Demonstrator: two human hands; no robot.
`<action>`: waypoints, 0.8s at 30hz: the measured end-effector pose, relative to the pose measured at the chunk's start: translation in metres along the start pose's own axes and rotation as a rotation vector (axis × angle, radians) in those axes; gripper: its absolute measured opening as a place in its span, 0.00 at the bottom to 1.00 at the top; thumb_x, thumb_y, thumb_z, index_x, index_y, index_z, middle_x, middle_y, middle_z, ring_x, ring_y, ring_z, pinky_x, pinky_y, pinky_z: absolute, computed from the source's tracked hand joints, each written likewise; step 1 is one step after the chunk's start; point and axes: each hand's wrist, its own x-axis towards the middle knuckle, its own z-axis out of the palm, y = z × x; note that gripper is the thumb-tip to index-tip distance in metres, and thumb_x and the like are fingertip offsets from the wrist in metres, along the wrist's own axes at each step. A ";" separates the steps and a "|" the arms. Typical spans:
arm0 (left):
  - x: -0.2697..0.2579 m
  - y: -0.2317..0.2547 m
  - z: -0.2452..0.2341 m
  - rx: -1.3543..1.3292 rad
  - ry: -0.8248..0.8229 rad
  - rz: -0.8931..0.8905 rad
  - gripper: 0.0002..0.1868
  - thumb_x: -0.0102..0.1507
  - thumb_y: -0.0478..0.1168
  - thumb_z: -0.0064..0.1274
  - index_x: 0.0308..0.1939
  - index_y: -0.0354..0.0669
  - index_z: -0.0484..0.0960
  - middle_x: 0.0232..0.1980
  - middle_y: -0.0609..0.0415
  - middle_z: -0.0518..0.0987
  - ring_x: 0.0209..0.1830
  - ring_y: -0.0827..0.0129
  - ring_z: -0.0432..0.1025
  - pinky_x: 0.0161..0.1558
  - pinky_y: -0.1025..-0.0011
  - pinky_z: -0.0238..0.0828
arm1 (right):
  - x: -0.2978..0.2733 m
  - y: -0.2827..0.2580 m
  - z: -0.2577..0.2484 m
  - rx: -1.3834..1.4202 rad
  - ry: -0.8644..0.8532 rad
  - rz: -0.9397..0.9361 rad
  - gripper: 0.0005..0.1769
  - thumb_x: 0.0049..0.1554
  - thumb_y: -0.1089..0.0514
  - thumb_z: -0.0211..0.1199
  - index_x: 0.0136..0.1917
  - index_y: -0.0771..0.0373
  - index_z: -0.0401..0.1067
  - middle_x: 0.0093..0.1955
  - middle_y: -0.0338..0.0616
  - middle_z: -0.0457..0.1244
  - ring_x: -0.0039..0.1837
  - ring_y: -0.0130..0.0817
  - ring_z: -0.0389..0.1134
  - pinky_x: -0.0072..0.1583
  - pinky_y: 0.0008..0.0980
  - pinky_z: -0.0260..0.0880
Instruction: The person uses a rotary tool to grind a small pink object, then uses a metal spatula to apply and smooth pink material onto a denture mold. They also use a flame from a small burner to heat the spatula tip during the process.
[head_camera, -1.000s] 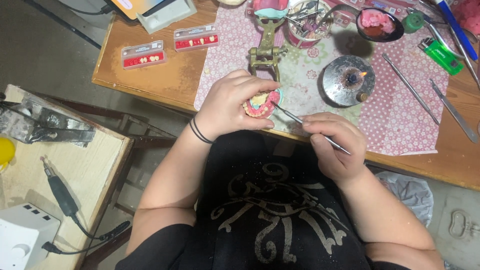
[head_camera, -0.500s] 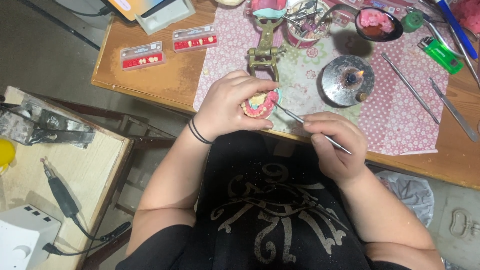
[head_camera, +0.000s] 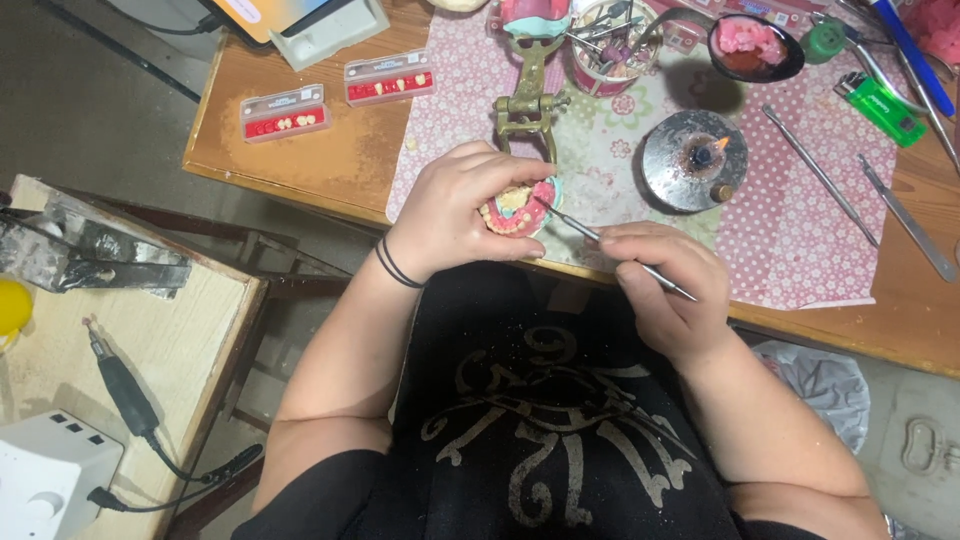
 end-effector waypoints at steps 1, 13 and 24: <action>0.000 0.000 0.000 0.000 0.001 0.000 0.38 0.48 0.56 0.80 0.57 0.44 0.84 0.44 0.50 0.86 0.45 0.53 0.79 0.52 0.58 0.75 | 0.000 -0.001 0.001 0.000 0.000 0.000 0.10 0.65 0.63 0.60 0.50 0.75 0.76 0.48 0.58 0.70 0.55 0.56 0.75 0.56 0.53 0.75; 0.000 0.000 -0.001 -0.039 0.012 -0.006 0.38 0.49 0.54 0.81 0.57 0.42 0.84 0.44 0.49 0.86 0.45 0.53 0.80 0.53 0.57 0.75 | -0.001 -0.002 -0.003 0.028 0.034 -0.036 0.11 0.64 0.63 0.60 0.48 0.77 0.76 0.44 0.60 0.70 0.50 0.56 0.76 0.52 0.50 0.76; -0.001 -0.001 -0.001 -0.041 0.019 0.010 0.39 0.48 0.54 0.81 0.58 0.43 0.84 0.44 0.50 0.86 0.45 0.54 0.80 0.53 0.58 0.75 | 0.003 -0.003 0.001 -0.013 0.031 -0.070 0.10 0.63 0.65 0.62 0.48 0.77 0.76 0.45 0.61 0.70 0.51 0.58 0.75 0.54 0.52 0.75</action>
